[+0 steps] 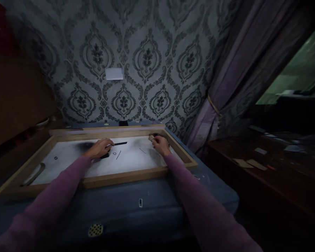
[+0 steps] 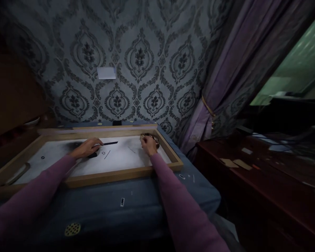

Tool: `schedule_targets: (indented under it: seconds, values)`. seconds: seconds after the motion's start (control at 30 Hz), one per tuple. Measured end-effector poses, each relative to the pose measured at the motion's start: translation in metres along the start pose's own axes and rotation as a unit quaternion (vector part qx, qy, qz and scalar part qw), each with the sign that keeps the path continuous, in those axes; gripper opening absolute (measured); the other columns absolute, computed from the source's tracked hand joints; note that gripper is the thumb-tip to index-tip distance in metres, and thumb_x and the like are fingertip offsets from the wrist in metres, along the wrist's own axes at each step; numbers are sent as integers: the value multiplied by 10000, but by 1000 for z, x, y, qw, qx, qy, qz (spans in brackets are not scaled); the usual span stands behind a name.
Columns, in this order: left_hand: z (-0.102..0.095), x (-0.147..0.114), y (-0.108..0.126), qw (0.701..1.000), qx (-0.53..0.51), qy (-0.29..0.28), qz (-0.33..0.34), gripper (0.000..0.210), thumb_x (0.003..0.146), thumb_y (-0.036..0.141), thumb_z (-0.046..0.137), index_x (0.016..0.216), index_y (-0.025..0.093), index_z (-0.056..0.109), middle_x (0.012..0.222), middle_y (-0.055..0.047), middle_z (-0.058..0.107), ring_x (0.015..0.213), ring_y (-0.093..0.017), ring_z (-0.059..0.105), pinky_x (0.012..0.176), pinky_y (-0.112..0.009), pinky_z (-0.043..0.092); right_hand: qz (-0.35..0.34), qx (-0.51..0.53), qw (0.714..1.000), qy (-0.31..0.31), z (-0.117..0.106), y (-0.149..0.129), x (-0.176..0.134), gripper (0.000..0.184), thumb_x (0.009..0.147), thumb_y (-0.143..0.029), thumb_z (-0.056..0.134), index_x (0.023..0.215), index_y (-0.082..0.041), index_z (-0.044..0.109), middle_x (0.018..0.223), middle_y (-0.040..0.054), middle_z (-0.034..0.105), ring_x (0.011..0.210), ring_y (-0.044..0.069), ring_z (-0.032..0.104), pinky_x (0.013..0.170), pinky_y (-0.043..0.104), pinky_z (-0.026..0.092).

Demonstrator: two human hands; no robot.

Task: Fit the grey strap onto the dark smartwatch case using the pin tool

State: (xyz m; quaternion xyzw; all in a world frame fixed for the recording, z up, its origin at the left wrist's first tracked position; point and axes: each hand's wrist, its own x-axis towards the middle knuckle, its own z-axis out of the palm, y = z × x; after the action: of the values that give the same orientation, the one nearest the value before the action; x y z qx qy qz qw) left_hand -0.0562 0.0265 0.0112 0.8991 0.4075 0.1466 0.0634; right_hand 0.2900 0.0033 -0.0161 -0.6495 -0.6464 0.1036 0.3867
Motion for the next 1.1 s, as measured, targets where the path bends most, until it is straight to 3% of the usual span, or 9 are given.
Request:
schedule_targets:
  seconds: [0.1, 0.27, 0.77, 0.97, 1.1]
  values:
    - [0, 2, 4, 1000, 6, -9, 13, 339, 915, 250, 380, 1070, 162, 668, 1144, -112, 657, 1123, -244, 571, 1021, -372, 412, -32, -62, 996, -62, 3, -7, -6, 120, 859, -181, 590, 817, -167, 701, 830, 73, 716, 842, 201, 655, 727, 259, 430]
    - [-1, 3, 19, 997, 10, -45, 57, 316, 942, 275, 403, 1065, 198, 684, 1105, -90, 675, 1092, -234, 573, 976, -352, 424, -68, -127, 982, -126, 8, -15, -14, 99, 845, -205, 626, 914, -176, 692, 919, 82, 704, 885, 195, 623, 735, 249, 396]
    - [2, -2, 45, 984, -12, -89, 155, 284, 979, 320, 421, 1047, 228, 681, 1117, -69, 681, 1142, -236, 566, 1028, -381, 368, -99, -138, 964, -203, 6, -27, -19, 153, 772, -88, 603, 815, -184, 713, 794, 45, 715, 777, 179, 623, 661, 241, 373]
    - [-2, -1, 48, 991, -37, -42, 121, 327, 989, 357, 393, 1159, 221, 638, 1180, -93, 662, 1156, -253, 566, 1065, -415, 392, -74, -117, 973, -183, -12, -30, -32, 108, 793, -145, 603, 809, -188, 700, 771, 33, 718, 747, 169, 633, 652, 232, 393]
    - [-13, 36, 58, 987, -84, -52, 125, 326, 963, 334, 442, 1231, 236, 598, 1284, -78, 622, 1222, -251, 535, 1078, -396, 395, -2, -129, 985, -115, -44, -6, -43, 116, 846, -174, 544, 856, -179, 660, 804, 54, 711, 742, 176, 635, 644, 244, 407]
